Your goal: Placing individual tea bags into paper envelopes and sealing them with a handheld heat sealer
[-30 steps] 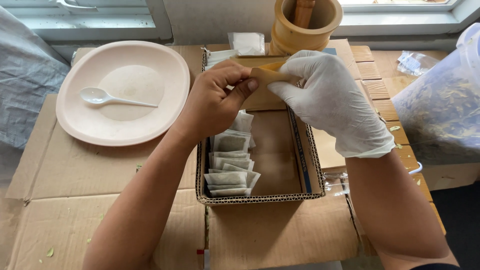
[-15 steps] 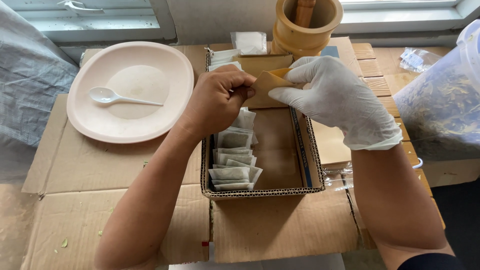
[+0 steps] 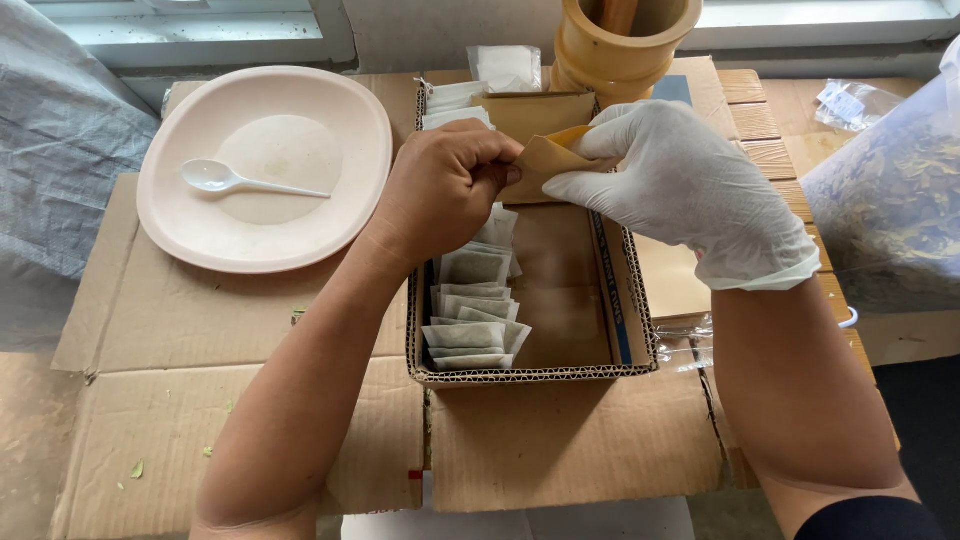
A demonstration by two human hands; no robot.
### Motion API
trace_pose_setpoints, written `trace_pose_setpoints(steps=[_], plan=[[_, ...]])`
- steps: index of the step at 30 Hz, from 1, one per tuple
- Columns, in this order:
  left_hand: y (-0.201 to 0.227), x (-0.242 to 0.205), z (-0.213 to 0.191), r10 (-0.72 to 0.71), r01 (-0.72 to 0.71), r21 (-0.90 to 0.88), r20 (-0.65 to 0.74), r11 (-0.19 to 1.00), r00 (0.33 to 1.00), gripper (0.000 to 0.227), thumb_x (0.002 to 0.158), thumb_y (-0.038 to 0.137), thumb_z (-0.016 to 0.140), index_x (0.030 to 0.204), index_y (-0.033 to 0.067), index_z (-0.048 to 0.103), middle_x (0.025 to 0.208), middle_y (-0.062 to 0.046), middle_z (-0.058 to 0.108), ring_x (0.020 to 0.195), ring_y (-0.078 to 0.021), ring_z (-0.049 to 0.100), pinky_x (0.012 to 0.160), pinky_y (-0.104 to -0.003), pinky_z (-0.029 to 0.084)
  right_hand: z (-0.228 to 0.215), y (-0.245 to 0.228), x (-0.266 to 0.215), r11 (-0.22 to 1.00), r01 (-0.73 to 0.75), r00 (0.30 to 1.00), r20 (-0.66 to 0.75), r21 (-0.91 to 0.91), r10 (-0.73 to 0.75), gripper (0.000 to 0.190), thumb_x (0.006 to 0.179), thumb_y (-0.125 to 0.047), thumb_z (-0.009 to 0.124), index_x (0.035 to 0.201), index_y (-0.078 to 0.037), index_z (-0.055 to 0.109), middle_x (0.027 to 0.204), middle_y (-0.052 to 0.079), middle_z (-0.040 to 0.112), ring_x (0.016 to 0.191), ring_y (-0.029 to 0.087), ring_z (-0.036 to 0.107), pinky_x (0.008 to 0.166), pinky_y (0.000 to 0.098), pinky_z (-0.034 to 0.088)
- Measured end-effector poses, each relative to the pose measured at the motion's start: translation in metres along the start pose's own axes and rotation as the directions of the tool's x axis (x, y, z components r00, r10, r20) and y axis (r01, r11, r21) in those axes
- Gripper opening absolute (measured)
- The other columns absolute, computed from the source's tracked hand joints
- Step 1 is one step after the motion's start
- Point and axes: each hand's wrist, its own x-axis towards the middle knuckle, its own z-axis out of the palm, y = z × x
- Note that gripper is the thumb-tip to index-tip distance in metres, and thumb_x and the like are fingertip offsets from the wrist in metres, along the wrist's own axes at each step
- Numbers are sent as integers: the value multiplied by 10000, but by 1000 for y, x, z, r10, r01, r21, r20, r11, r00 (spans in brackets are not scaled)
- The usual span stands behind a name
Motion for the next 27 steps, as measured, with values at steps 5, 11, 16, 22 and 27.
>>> trace_pose_setpoints(steps=[5,11,16,22,27], plan=[[-3,0,2,20,-20,9,12,1000,1000,212,829,-22,599,896,113,748,824,11,716,769,-139,664,701,-282,539,1,-7,2,988,-60,996,59,-143,69,262,891,-357,670,832,-113,746,709,-21,576,713,143,523,672,316,387],[-3,0,1,-15,15,5,6,1000,1000,149,841,15,642,900,113,737,853,8,725,785,-142,661,712,-284,534,0,0,1,999,18,999,31,-36,-17,152,858,-230,688,861,-92,751,754,-17,578,743,123,528,670,284,381],[-4,1,-2,-71,71,-26,-2,997,997,108,884,51,671,936,124,732,861,12,704,788,-146,624,720,-285,508,-5,-6,-5,977,118,984,-152,177,-91,92,819,-56,762,911,-51,753,810,-34,643,795,55,528,653,212,402],[-2,2,-4,-193,195,-105,29,975,981,70,887,54,659,874,111,696,801,29,653,727,-107,545,656,-253,468,-8,-6,-9,926,274,919,-356,261,-171,595,902,98,685,1459,-49,536,978,85,703,891,80,603,813,190,505],[4,0,-6,-197,205,-163,63,965,978,192,877,194,757,1026,142,648,825,17,605,693,-98,550,656,-234,539,-4,-6,-9,929,314,897,-381,194,-224,528,914,96,678,1426,7,588,902,60,700,828,56,559,735,189,439]])
